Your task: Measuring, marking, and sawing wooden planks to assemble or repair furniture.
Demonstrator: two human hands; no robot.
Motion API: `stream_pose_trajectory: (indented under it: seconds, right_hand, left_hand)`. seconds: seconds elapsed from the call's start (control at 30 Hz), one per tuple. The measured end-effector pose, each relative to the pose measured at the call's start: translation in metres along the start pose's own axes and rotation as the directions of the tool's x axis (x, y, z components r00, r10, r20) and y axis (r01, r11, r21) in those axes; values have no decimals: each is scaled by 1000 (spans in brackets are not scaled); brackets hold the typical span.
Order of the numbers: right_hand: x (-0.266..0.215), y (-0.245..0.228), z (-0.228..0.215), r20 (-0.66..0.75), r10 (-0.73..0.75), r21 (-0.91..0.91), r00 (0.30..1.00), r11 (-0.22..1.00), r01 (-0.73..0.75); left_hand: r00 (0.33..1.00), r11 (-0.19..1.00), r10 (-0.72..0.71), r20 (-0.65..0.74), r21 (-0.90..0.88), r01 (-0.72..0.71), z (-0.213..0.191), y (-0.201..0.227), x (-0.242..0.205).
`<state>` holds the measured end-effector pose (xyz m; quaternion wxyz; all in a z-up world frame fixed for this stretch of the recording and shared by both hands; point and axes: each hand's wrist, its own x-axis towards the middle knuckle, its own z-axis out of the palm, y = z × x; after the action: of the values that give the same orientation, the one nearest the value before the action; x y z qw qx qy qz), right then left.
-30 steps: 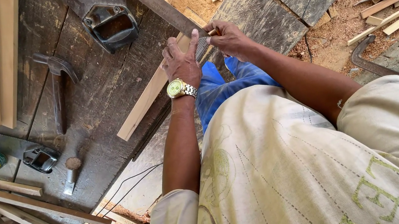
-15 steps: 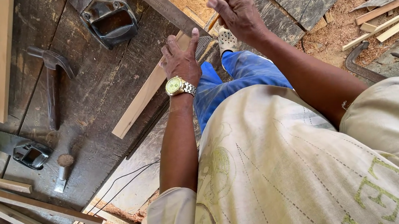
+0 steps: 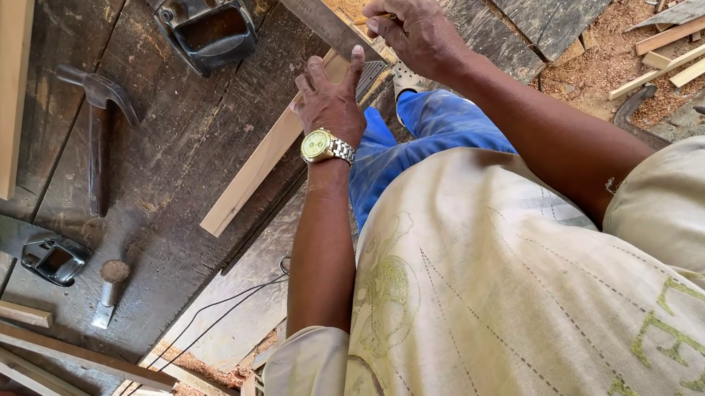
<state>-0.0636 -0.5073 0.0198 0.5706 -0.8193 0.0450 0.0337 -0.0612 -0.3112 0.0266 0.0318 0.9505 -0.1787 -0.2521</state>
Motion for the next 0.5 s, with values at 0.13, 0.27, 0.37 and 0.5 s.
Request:
stream_pose_trajectory:
  seconds: [0.13,0.27,0.37,0.5]
  right_hand:
    - [3,-5,1,25,71,-77,997,995,-69]
    - [4,2,3,27,28,-105,999,994,-25]
    - [5,1,2,47,37,-94,998,995,-32]
    - [7,-1,-1,90,74,-52,993,996,-69]
  left_hand:
    - [1000,999,3,11,38,-4,0,0,1]
    - [1000,998,10,19,59,-11,0,-1,2]
    - [999,999,10,37,44,-11,-1,-1,2]
    - [1000,999,10,24,36,-11,0,-1,1]
